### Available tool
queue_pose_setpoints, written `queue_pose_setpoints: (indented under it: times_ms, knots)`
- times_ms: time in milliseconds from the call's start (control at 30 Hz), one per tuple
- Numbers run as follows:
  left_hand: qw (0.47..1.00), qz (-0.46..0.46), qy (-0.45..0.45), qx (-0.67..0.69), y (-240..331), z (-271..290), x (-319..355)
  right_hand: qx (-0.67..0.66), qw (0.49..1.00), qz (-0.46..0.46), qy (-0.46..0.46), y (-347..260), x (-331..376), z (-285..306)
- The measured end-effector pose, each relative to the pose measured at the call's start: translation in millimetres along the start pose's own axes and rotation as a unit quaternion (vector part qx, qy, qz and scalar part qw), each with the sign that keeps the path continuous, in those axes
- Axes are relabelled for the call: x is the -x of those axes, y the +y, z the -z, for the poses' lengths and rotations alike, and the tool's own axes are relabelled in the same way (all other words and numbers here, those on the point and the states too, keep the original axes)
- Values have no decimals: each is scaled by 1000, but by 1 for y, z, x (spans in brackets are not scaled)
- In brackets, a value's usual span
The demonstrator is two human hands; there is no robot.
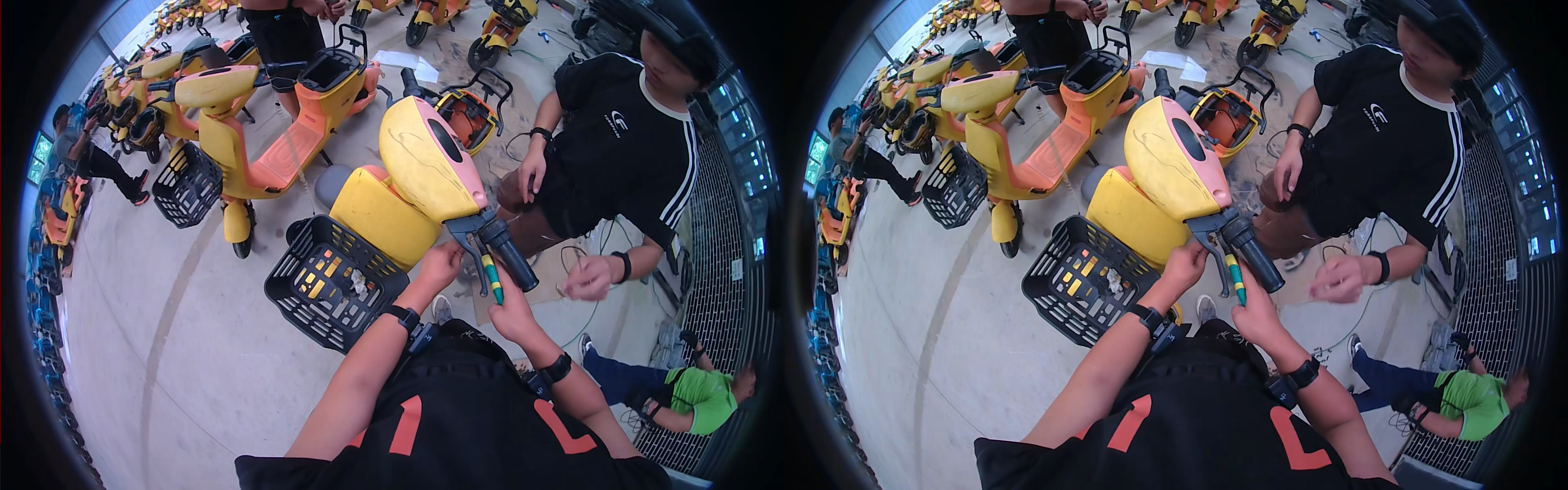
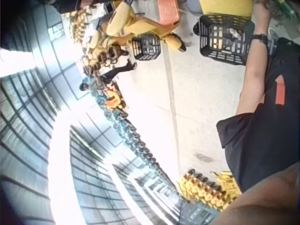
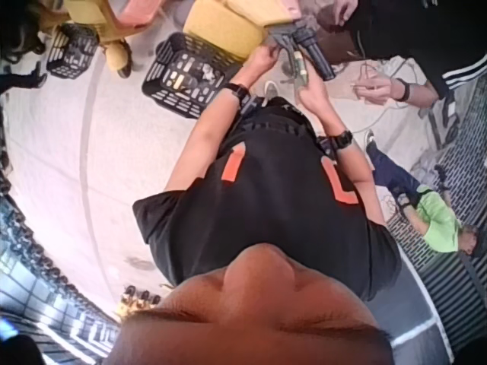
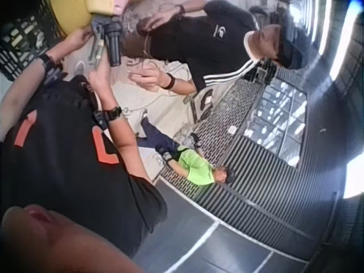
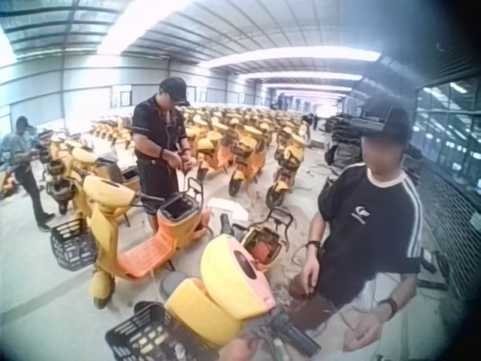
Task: The person holds a yellow and orange scooter's handlebars and uses wire cutters to trim a fastener near the front casing while another person works on the scooter's internal components with a drill.
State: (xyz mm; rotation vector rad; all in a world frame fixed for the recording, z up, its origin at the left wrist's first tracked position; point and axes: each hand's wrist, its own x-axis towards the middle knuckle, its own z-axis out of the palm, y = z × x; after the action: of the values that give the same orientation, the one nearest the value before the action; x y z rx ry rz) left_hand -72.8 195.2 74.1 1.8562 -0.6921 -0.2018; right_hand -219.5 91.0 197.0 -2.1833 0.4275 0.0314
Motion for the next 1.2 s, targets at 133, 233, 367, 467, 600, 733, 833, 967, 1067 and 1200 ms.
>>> queue_pose_setpoints:
  times_ms: [133, 233, 367, 467, 600, 733, 833, 967, 1067, 1200]
  knots:
    - [995, -59, 19, 78, -18, -7, -6, 56, 998, 20, 27, -4, -3, -9]
    - [993, -67, 9, 101, -26, -11, -11, 84, 995, 32, 53, -3, -2, -15]
    - [990, -28, -27, 133, -29, -12, -7, 15, 1000, 23, 4, 2, -5, -2]
    - [986, 7, -66, 151, -31, -11, -6, -16, 999, 6, -39, 15, -4, 3]
    - [981, 30, -93, 166, -26, -1, -7, 101, 993, 58, 10, 37, 3, 7]
    - [979, 30, -124, 159, -29, 7, -16, 126, 988, 37, 84, 79, 23, 19]
    - [971, 54, -154, 176, -33, 9, -15, 206, 969, 47, 128, 89, 32, 17]
    - [928, 154, -212, 265, -16, 16, -8, 180, 976, 27, 123, 98, 37, 15]
    - [917, 176, -234, 270, -15, 23, -4, 77, 977, 35, 194, 107, 37, 15]
    - [921, 187, -268, 211, -33, 20, 0, -155, 961, -92, 209, 148, 40, -6]
